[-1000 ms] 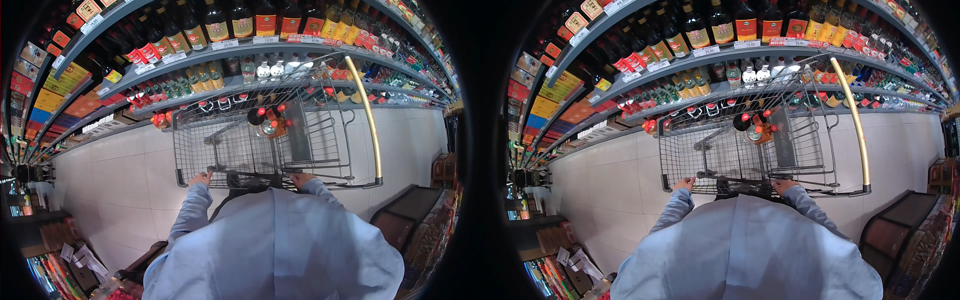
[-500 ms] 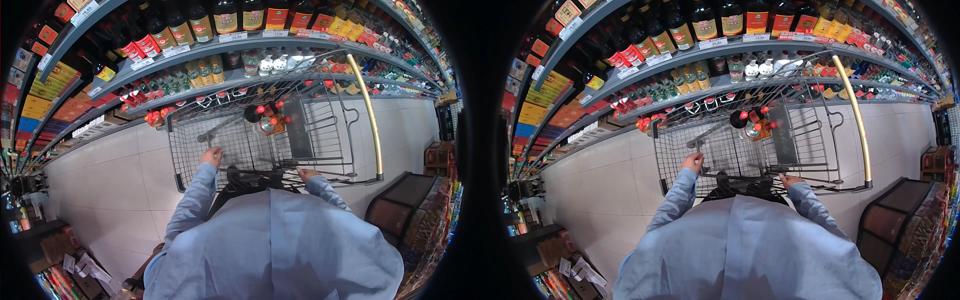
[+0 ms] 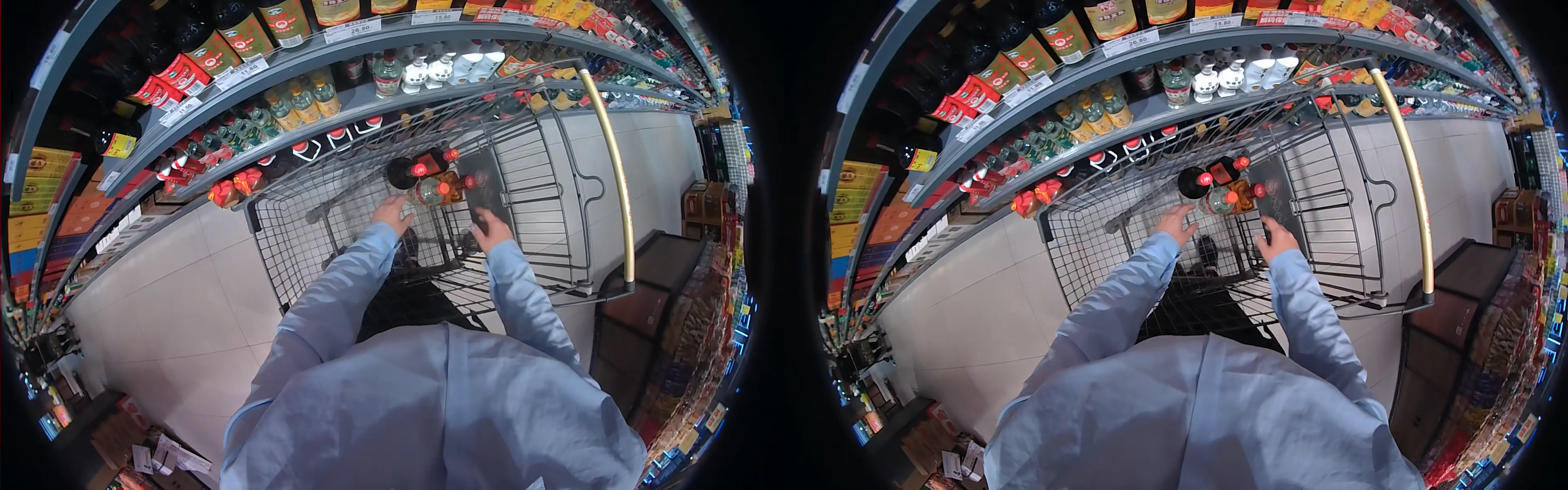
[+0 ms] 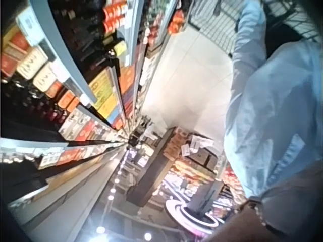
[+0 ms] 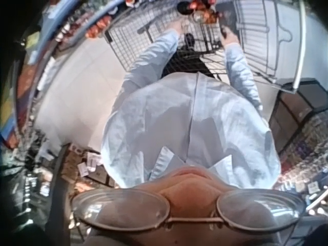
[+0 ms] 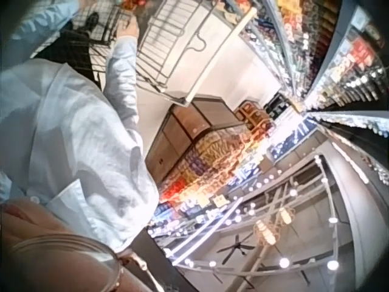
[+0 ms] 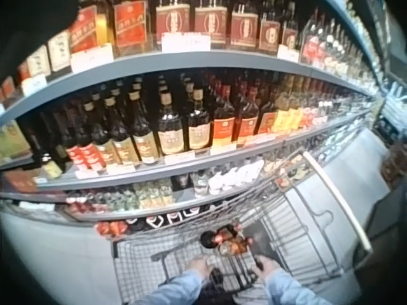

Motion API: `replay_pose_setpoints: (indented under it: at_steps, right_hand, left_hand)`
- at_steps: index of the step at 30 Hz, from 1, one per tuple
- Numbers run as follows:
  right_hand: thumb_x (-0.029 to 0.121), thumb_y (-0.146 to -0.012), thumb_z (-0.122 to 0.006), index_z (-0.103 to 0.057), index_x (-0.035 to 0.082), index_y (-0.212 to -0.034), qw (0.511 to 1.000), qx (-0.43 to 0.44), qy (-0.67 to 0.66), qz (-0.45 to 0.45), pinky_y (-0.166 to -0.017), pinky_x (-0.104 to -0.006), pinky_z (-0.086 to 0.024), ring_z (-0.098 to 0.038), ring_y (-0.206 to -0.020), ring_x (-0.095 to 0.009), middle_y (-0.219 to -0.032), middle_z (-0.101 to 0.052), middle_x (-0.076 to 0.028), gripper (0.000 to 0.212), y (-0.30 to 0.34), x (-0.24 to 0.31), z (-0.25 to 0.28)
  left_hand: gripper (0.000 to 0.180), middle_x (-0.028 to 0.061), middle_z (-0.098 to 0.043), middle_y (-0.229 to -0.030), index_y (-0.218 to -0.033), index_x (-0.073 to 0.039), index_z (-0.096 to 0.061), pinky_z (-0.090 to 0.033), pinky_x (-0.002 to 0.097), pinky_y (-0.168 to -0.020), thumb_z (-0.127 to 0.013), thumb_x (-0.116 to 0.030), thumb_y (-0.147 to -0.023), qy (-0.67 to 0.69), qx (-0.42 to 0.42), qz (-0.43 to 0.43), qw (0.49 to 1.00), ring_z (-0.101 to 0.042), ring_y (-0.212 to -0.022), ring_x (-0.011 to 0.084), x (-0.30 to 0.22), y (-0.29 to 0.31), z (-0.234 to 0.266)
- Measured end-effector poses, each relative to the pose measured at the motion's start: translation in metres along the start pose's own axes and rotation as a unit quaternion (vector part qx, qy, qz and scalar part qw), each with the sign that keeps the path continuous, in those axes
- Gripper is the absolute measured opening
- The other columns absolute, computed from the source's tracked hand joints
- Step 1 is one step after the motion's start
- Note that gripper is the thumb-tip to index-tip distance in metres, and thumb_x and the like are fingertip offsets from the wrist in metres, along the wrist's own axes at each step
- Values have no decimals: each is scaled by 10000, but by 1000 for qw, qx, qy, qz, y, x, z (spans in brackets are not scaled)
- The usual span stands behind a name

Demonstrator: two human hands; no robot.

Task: The person removes bottles from a shopping cart and places them onto supermarket shelves, pushes the cart along the aisle, and places different bottles from the shelves into the cart.

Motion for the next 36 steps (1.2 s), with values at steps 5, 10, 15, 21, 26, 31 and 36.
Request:
replay_pose_setpoints:
  at_steps: [5,10,15,21,26,31,36]
  right_hand:
    - [195,-720,-667,-479,132,-1197,994,-39,50,89,-777,-373,-480,-594,-894,-298,-1023,-566,-156,516,-88,4,-58]
    - [217,-704,-664,-506,162,-1088,978,111,178,-9,-745,-422,-489,-599,-862,-341,-991,-586,-158,418,-121,-12,-95]
    - [234,-725,-663,-497,136,-1022,988,81,120,47,-674,-452,-483,-600,-783,-367,-820,-609,-160,354,-115,-36,-100]
    - [275,-748,-629,-512,106,-946,962,138,159,177,-680,-428,-479,-592,-779,-345,-819,-605,-155,286,-109,-18,-99]
    - [256,-750,-624,-506,97,-929,927,220,133,273,-623,-423,-478,-592,-722,-343,-765,-601,-147,267,-95,38,-52]
    - [247,-731,-653,-525,61,-788,925,261,-18,274,-529,-403,-444,-573,-611,-339,-639,-570,-144,233,-95,111,13]
    - [157,-814,-640,-502,33,-710,897,300,-298,127,-497,-212,-332,-383,-579,-21,-603,-456,50,213,-106,146,36]
  left_hand:
    - [571,133,-496,-1205,-1227,-87,-431,-407,383,-913,-656,-196,-714,-70,51,-15,996,-485,-1082,315,-4,-28,-30]
    - [680,131,-456,-1259,-1294,-88,-352,-401,373,-936,-675,-209,-708,-48,99,47,993,-470,-1124,309,4,-45,-42]
    - [694,128,-417,-1302,-1311,-120,-335,-395,378,-942,-669,-254,-718,-17,134,86,987,-456,-1141,314,6,-60,-45]
    - [749,139,-433,-1281,-1320,-115,-334,-385,381,-952,-707,-263,-688,56,128,44,989,-439,-1161,307,27,-58,-57]
    - [869,175,-445,-1252,-1319,-98,-336,-368,391,-965,-773,-327,-604,102,157,-2,982,-440,-1152,327,15,-35,-35]
    - [1005,124,-482,-1220,-1335,-71,-282,-375,347,-959,-837,-263,-520,243,246,-59,936,-474,-1128,231,-8,-14,5]
    - [815,73,-527,-1139,-1295,-30,-307,-427,302,-882,-762,-214,-645,576,237,25,782,-515,-1028,154,-45,15,52]
Point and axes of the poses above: each hand's wrist, its own y-axis away from the middle knuckle, its own z-axis out of the back of the hand, x = y × z, the point moved 2 cm from there along -y, towards the middle knuckle
